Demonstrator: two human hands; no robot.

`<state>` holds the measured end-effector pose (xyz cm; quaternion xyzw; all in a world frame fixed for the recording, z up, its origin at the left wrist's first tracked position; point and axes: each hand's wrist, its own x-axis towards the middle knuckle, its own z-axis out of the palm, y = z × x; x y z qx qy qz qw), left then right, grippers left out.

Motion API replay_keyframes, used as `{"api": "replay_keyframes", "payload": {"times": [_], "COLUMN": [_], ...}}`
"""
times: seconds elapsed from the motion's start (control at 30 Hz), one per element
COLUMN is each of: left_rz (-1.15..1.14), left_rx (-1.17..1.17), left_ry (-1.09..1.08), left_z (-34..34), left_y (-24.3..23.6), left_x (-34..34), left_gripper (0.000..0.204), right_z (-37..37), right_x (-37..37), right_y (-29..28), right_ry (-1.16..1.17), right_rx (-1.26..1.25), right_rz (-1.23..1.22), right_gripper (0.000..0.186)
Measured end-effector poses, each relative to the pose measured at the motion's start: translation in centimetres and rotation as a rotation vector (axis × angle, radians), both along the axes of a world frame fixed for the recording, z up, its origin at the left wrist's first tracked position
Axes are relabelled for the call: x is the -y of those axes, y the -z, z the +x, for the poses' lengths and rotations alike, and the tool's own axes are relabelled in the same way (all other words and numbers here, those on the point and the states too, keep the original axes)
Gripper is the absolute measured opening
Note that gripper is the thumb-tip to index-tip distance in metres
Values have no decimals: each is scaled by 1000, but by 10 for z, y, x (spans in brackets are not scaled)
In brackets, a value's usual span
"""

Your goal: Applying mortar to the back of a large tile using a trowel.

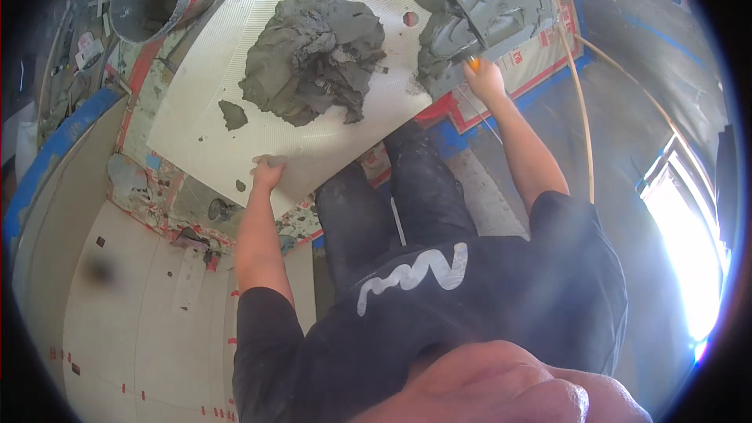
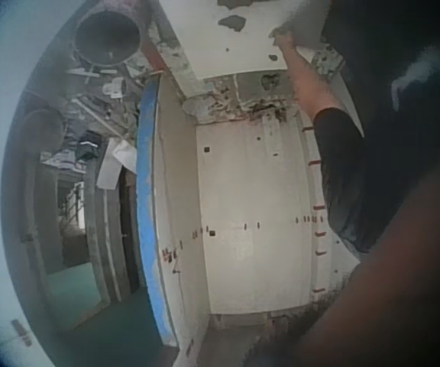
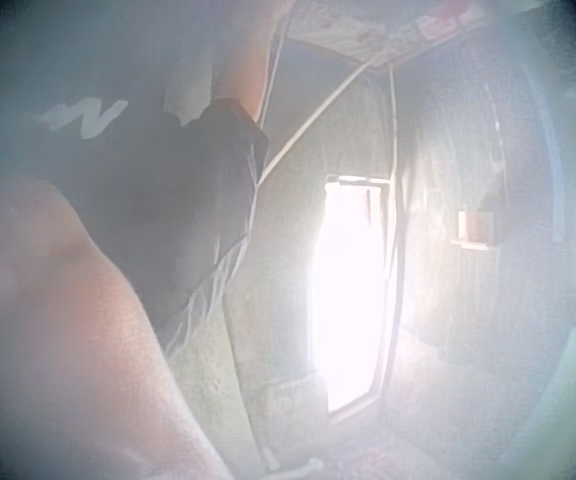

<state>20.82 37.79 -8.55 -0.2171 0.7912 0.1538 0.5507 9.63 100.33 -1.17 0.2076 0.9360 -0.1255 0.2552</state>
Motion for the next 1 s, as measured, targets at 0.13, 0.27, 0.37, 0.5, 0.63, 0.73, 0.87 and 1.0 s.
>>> {"api": "replay_keyframes", "payload": {"times": [0.13, 0.27, 0.37, 0.5, 0.63, 0.73, 0.87, 1.0], "left_rz": [36, 30, 105, 46, 3, 229, 116, 100], "left_rx": [-8, -83, -45, -7, 58, 43, 34, 80], "left_ry": [-64, -39, -41, -122, -47, -217, -36, -64], "left_z": [33, 29, 30, 37, 14, 28, 22, 27], "left_y": [-8, 10, 15, 18, 2, 14, 31, 23], "left_x": [28, 28, 29, 31, 14, 31, 33, 27], "left_gripper": [96, 93, 104, 120, 121, 124, 127, 128], "right_z": [8, 0, -5, 15, -8, -55, -67, -62], "right_x": [19, -9, 11, 132, 272, 312, 257, 223], "right_y": [-44, -55, -60, -97, -125, -108, -57, -61], "right_ry": [128, 162, 229, -93, -313, -365, -370, 290], "right_rx": [31, -79, -127, 153, 59, 190, 83, 172], "right_rz": [-127, 5, -119, -469, -544, -361, -168, -418], "right_gripper": [49, 46, 44, 42, 40, 45, 46, 50]}}
